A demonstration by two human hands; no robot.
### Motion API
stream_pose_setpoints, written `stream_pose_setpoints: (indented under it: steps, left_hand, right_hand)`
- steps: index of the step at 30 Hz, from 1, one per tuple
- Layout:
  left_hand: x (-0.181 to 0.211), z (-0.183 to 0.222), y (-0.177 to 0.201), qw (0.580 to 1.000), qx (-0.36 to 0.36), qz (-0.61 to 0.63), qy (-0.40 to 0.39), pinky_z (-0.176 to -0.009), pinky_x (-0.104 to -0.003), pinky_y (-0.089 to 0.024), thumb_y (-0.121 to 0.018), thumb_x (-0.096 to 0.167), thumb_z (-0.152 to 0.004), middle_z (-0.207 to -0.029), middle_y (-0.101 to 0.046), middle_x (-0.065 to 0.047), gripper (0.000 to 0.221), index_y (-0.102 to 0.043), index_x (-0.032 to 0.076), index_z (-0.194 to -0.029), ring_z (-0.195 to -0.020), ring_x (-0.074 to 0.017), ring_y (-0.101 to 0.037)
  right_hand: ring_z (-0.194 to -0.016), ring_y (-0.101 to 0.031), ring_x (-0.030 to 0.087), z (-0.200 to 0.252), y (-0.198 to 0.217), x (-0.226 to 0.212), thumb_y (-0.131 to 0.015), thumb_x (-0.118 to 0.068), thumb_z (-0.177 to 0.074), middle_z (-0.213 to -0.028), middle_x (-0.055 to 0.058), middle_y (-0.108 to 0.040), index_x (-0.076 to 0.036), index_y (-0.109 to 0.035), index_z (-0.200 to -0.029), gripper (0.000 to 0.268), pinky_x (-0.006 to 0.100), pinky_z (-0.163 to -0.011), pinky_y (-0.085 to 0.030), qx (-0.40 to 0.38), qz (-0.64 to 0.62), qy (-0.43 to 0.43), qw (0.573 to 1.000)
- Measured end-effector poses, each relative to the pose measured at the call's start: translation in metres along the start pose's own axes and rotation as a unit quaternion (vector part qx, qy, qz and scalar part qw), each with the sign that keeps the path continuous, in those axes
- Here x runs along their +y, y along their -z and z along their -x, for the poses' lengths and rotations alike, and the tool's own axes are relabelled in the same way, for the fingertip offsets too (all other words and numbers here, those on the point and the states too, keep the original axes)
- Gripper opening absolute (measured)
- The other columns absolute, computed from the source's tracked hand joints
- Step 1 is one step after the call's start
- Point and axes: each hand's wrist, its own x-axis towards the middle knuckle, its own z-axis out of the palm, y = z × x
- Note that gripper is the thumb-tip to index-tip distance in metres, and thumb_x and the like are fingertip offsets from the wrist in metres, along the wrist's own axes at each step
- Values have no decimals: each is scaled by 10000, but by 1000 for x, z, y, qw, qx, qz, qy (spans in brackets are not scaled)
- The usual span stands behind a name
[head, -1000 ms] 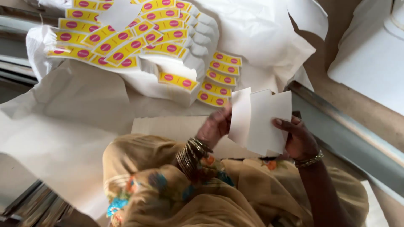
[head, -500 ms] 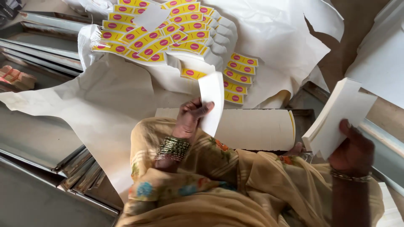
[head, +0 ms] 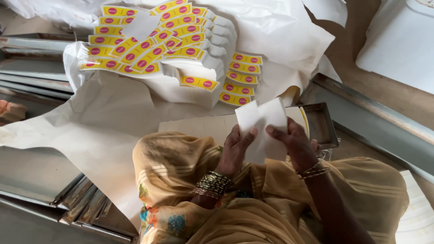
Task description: Manually stacking paper labels and placing them into metal storage containers.
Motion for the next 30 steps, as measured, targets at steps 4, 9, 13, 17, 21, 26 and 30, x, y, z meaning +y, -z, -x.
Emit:
stream_pose_setpoints:
  steps: [4,9,13,17,21,26,30]
  left_hand:
    - [-41,-7,-17,994,3,105,-43,-910,-298,-543,-628,181,-999,-1168,-692,-84,385,-518,-20,-1308,-1041,-130,-646]
    - [-14,24,-54,977,77,197,-26,-999,-351,-496,-565,274,-1025,-1315,-589,-147,598,-293,12,-1489,-1189,-218,-575]
    - [6,48,-56,987,22,152,-41,-1105,-379,-437,-496,325,-1042,-1451,-505,-170,675,-183,39,-1567,-1334,-272,-514]
    - [-26,45,-47,988,-52,-40,-142,-1174,-442,-369,-445,335,-1095,-1553,-369,-217,686,-140,13,-1618,-1435,-321,-411]
    - [-35,35,-36,969,-67,-163,-171,-1168,-459,-341,-486,300,-1101,-1563,-362,-227,685,-150,4,-1620,-1426,-325,-375]
    - [-3,1,-26,994,9,47,-94,-951,-372,-486,-601,235,-1060,-1238,-603,-158,458,-450,-54,-1383,-1097,-211,-558]
    - [-3,-7,-1,982,-6,186,-34,-820,-293,-544,-682,199,-1003,-1024,-717,-44,312,-654,-15,-1228,-898,-115,-649]
  right_hand:
    - [-964,-669,167,-6,-9,35,-731,-276,-893,-1054,53,-751,-34,-624,-1292,479,317,-862,-521,0,101,66,993]
    - [-1102,-644,322,30,-48,53,-564,-261,-1063,-1250,193,-628,-23,-489,-1411,429,409,-957,-524,151,283,321,891]
    - [-1303,-567,405,43,-45,61,-532,-227,-1077,-1493,242,-482,-14,-322,-1553,562,472,-1083,-482,132,254,404,869]
    - [-1376,-487,416,43,-43,84,-571,-277,-1018,-1552,244,-385,-20,-189,-1597,740,509,-1114,-440,158,233,430,858]
    - [-1334,-485,374,24,-37,108,-622,-288,-977,-1519,260,-359,-20,-110,-1581,836,483,-1040,-458,167,172,354,904]
    - [-1103,-595,263,7,-17,45,-597,-258,-1033,-1249,185,-611,-26,-476,-1428,474,400,-946,-520,160,139,264,941]
    - [-1034,-616,158,-7,9,30,-668,-201,-989,-1134,66,-697,8,-630,-1298,376,318,-894,-499,-36,-151,94,983]
